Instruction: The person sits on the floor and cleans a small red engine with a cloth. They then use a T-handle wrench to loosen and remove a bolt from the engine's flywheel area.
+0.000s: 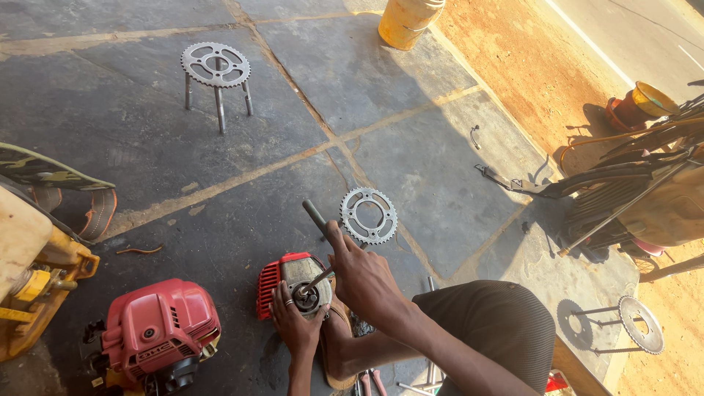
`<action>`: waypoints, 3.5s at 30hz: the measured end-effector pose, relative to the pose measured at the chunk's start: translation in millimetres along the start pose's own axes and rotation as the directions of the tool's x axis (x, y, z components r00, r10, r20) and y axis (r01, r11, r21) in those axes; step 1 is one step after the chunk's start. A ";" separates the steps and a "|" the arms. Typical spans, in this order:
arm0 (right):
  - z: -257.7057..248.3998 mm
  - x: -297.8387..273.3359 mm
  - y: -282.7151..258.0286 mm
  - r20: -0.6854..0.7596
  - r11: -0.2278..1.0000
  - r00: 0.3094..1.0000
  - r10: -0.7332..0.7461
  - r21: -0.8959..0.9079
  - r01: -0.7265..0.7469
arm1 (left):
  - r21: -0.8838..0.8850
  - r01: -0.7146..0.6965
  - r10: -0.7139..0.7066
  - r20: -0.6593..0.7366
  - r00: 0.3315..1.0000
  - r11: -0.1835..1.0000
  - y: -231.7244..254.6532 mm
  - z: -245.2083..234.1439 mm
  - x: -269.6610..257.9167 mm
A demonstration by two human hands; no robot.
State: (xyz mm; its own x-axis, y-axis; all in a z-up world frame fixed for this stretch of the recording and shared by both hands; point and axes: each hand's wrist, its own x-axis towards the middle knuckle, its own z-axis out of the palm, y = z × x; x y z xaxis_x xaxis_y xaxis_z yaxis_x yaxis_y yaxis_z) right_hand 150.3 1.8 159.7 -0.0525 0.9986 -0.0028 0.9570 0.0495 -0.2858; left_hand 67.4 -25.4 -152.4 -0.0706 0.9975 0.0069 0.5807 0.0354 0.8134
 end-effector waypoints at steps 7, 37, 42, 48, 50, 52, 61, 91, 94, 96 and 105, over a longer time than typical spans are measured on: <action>9.8 10.7 -5.9 0.151 0.930 0.952 0.265 -0.301 -0.211 | 0.050 0.076 -0.081 0.110 0.991 0.996 7.2 -6.9 8.6; 17.7 15.1 -24.5 0.130 0.932 0.958 0.254 -0.299 -0.206 | 0.254 -0.052 -0.065 0.430 0.900 0.966 -18.8 32.0 153.2; 18.9 24.1 -24.7 0.149 0.931 0.976 0.160 -0.352 -0.098 | 0.207 0.004 -0.082 0.370 0.925 0.978 -27.9 28.8 150.5; 12.5 31.8 -9.6 0.191 0.930 0.957 0.217 -0.339 -0.144 | 0.125 -0.066 0.036 0.225 0.974 0.990 -29.8 37.8 146.5; 9.0 32.1 -1.3 0.159 0.937 0.967 0.198 -0.320 -0.139 | 0.132 -0.064 0.031 0.241 0.970 0.989 -30.2 40.2 148.1; 7.9 30.3 7.4 0.057 0.954 0.993 0.103 -0.288 -0.082 | 0.136 -0.074 0.041 0.233 0.972 0.988 -31.7 42.7 147.5; 0.4 36.0 25.0 0.121 0.955 0.993 0.010 -0.295 0.026 | 0.113 -0.127 0.102 0.208 0.973 0.985 -38.0 47.2 144.8; -4.2 91.4 53.9 0.149 0.572 0.559 -0.815 0.058 0.818 | -0.061 -0.115 0.130 0.417 0.900 0.992 -11.2 41.5 172.0; -22.4 102.7 34.6 0.205 0.603 0.567 -0.798 0.235 0.763 | -0.148 -0.212 0.245 0.264 0.933 0.966 -3.2 23.1 162.8; -28.9 106.9 33.1 0.217 0.627 0.589 -0.778 0.240 0.741 | -0.212 -0.355 0.382 0.103 0.919 0.911 4.2 9.5 160.0; -35.8 93.6 22.1 0.182 0.559 0.530 -0.828 0.208 0.803 | -0.681 0.400 0.460 0.720 0.520 0.614 41.9 -104.5 123.8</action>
State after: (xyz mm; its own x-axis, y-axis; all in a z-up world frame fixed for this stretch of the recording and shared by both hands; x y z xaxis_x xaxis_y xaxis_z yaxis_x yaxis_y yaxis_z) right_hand 176.7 96.9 187.4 -0.8725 0.4848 0.0604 0.4337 0.8256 -0.3609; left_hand -1.8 93.1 -56.7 0.8142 0.5791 -0.0413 -0.2241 0.3792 0.8978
